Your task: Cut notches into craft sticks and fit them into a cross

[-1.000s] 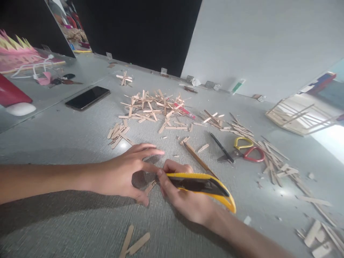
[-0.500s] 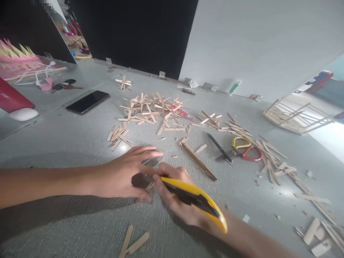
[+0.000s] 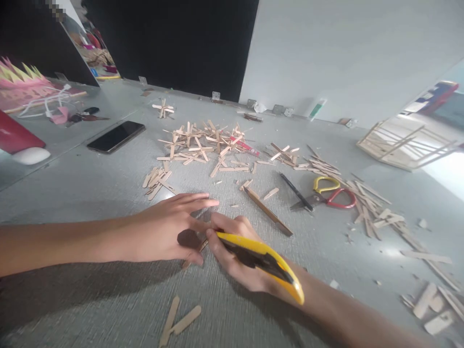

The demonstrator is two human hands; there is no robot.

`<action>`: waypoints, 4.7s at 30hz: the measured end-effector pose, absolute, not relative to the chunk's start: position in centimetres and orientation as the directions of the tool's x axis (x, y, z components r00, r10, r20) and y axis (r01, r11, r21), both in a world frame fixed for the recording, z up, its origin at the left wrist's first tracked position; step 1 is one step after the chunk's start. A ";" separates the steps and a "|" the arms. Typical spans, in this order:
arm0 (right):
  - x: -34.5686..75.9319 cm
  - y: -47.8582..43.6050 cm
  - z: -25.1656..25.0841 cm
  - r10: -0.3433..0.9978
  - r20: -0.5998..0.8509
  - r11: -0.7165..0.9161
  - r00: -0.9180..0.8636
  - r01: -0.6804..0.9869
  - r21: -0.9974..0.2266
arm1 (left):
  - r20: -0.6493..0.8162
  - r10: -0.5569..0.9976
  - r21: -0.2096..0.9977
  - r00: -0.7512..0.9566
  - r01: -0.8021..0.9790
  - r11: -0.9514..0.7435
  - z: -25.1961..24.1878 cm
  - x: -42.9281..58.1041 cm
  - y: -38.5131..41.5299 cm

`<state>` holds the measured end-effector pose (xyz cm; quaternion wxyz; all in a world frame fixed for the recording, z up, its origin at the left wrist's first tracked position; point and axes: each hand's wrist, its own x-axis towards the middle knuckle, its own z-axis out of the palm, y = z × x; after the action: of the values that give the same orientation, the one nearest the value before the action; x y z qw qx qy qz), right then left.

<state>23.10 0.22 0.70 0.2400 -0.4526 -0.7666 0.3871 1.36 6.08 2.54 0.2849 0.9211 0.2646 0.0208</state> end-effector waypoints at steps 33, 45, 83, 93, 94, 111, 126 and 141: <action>22.8 0.0 1.1 0.908 -0.098 0.095 -0.407 0.429 -0.898 | -0.047 0.514 0.550 0.857 0.452 -0.703 1.6 1.2 6.1; 22.9 -0.3 0.8 0.914 -0.028 0.180 -0.404 0.469 -0.865 | -0.107 0.507 0.631 0.855 0.453 -0.630 1.7 0.8 6.5; 23.1 -0.1 0.6 0.901 -0.048 0.171 -0.432 0.454 -0.875 | -0.153 0.526 0.596 0.836 0.503 -0.626 2.2 1.0 6.2; 23.2 -0.1 0.6 0.876 0.037 0.301 -0.481 0.485 -0.821 | -0.180 0.502 0.549 0.846 0.510 -0.662 2.9 1.2 6.2; 23.2 -0.1 0.6 0.872 0.036 0.306 -0.489 0.485 -0.819 | -0.175 0.505 0.547 0.845 0.510 -0.664 3.0 1.3 6.2; 23.0 0.0 0.8 0.910 -0.040 0.188 -0.412 0.497 -0.847 | -0.085 0.519 0.575 0.851 0.467 -0.672 2.2 1.1 6.3; 23.1 -0.3 0.5 0.891 0.041 0.304 -0.452 0.529 -0.792 | -0.109 0.514 0.554 0.851 0.481 -0.679 2.8 1.1 6.1; 23.2 -0.2 0.3 0.895 0.030 0.283 -0.446 0.513 -0.810 | -0.122 0.525 0.535 0.842 0.501 -0.680 3.3 1.2 5.9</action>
<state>23.15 -0.21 0.33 0.2509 -0.4628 -0.7605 0.3800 1.16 5.94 3.26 0.2858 0.9163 0.2799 0.0208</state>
